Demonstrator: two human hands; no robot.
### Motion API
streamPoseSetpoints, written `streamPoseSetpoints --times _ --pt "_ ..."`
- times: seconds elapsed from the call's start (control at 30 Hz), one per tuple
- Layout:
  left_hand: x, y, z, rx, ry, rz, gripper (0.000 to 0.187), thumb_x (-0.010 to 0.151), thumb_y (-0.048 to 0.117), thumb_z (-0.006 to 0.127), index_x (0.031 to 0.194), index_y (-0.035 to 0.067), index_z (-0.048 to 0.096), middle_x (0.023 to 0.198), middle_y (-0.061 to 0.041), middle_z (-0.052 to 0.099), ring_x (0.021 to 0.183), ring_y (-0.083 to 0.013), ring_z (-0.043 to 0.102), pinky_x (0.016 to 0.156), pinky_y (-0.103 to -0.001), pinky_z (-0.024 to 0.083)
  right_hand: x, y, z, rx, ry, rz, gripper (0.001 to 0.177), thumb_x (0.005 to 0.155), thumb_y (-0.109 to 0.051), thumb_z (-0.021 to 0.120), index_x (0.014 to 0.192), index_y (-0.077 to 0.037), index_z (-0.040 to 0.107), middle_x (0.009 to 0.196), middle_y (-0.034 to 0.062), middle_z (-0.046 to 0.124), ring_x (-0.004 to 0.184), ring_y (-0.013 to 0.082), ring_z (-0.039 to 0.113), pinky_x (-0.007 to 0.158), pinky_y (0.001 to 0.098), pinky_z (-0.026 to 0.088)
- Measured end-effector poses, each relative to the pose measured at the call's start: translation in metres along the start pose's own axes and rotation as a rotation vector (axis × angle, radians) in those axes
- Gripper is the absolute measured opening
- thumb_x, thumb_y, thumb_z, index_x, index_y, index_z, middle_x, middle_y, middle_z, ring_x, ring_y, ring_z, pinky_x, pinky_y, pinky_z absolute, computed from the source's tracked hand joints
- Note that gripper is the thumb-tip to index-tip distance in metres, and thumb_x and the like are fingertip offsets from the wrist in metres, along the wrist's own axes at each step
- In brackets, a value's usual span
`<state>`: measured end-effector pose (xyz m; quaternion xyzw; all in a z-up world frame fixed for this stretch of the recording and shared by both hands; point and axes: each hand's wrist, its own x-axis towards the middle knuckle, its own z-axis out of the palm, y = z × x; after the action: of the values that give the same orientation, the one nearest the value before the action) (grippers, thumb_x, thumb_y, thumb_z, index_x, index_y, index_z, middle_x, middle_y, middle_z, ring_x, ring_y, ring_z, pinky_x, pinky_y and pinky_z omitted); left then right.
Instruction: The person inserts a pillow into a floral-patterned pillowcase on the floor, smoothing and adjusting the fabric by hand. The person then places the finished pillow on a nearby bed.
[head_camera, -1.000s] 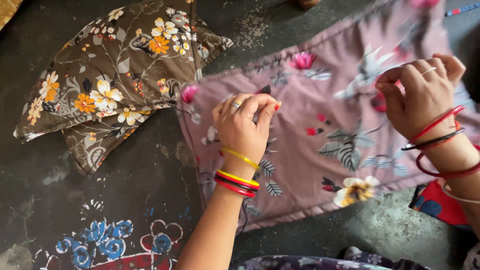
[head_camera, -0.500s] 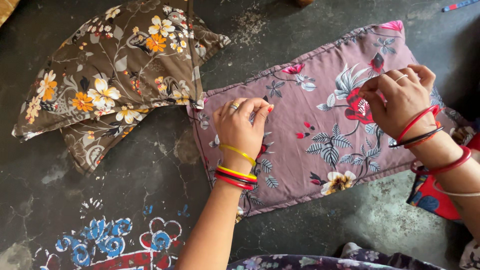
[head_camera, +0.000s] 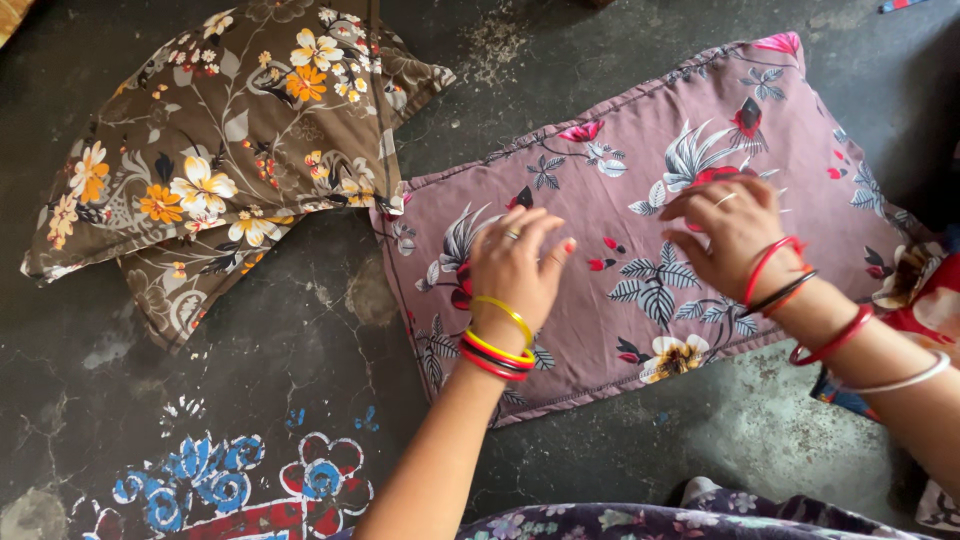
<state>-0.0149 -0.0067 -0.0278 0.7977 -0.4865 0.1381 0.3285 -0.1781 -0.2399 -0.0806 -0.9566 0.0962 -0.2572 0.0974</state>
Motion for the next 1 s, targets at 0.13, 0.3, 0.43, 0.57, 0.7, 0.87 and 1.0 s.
streamPoseSetpoints --times 0.13,0.3,0.43,0.57,0.7,0.87,1.0 --pt "-0.02 0.015 0.024 0.065 -0.189 0.007 0.041 0.097 0.043 0.065 0.128 0.016 0.066 0.139 -0.011 0.063 0.137 -0.0315 0.052 0.114 -0.056 0.033 -0.004 -0.021 0.016 0.108 -0.09 -0.071 0.035 0.087 -0.036 0.072 0.119 -0.02 0.069 0.128 0.0005 0.068 0.128 0.0226 0.059 0.113 0.0493 0.034" --pt "-0.029 0.007 0.037 0.128 -0.224 -0.017 0.048 0.094 0.047 0.066 0.132 0.016 0.064 0.144 -0.013 0.057 0.14 -0.0322 0.047 0.114 -0.059 0.031 -0.01 -0.013 0.033 0.069 -0.171 -0.034 0.044 0.083 -0.035 0.072 0.124 -0.021 0.067 0.136 0.0012 0.064 0.133 0.0246 0.055 0.109 0.0511 0.035" --pt "-0.032 -0.028 0.029 0.19 -0.178 -0.133 0.048 0.09 0.045 0.069 0.129 0.017 0.066 0.142 -0.012 0.059 0.136 -0.0335 0.05 0.11 -0.057 0.035 -0.022 0.034 0.041 0.004 -0.195 0.105 0.05 0.083 -0.04 0.072 0.13 -0.025 0.066 0.137 0.0011 0.064 0.123 0.0255 0.058 0.106 0.0529 0.036" --pt "-0.039 -0.073 0.013 0.22 -0.165 -0.361 0.042 0.09 0.044 0.07 0.124 0.019 0.067 0.141 -0.011 0.06 0.129 -0.0327 0.056 0.106 -0.054 0.04 -0.041 0.086 0.048 -0.107 -0.261 0.315 0.039 0.091 -0.042 0.069 0.128 -0.031 0.069 0.134 -0.0009 0.068 0.124 0.0241 0.063 0.105 0.0503 0.041" --pt "-0.039 -0.092 0.004 0.225 -0.101 -0.423 0.043 0.09 0.041 0.072 0.124 0.016 0.067 0.138 -0.015 0.06 0.125 -0.0358 0.057 0.101 -0.053 0.042 -0.046 0.103 0.045 -0.119 -0.248 0.447 0.029 0.098 -0.042 0.066 0.124 -0.03 0.071 0.132 -0.0009 0.069 0.119 0.0256 0.064 0.107 0.049 0.043" --pt "-0.033 -0.052 0.02 0.155 -0.122 -0.242 0.038 0.087 0.038 0.075 0.119 0.017 0.069 0.133 -0.012 0.063 0.121 -0.0354 0.06 0.101 -0.051 0.044 -0.022 0.052 0.041 -0.056 -0.187 0.263 0.043 0.088 -0.043 0.071 0.13 -0.029 0.068 0.136 0.001 0.065 0.127 0.0279 0.057 0.11 0.0521 0.036" --pt "-0.031 -0.003 0.044 0.151 -0.181 -0.079 0.039 0.081 0.037 0.078 0.113 0.016 0.071 0.129 -0.013 0.064 0.12 -0.036 0.059 0.103 -0.053 0.04 -0.004 -0.007 0.045 0.013 -0.167 -0.005 0.048 0.084 -0.04 0.072 0.128 -0.022 0.066 0.139 0.0042 0.062 0.133 0.0279 0.053 0.11 0.0533 0.033"
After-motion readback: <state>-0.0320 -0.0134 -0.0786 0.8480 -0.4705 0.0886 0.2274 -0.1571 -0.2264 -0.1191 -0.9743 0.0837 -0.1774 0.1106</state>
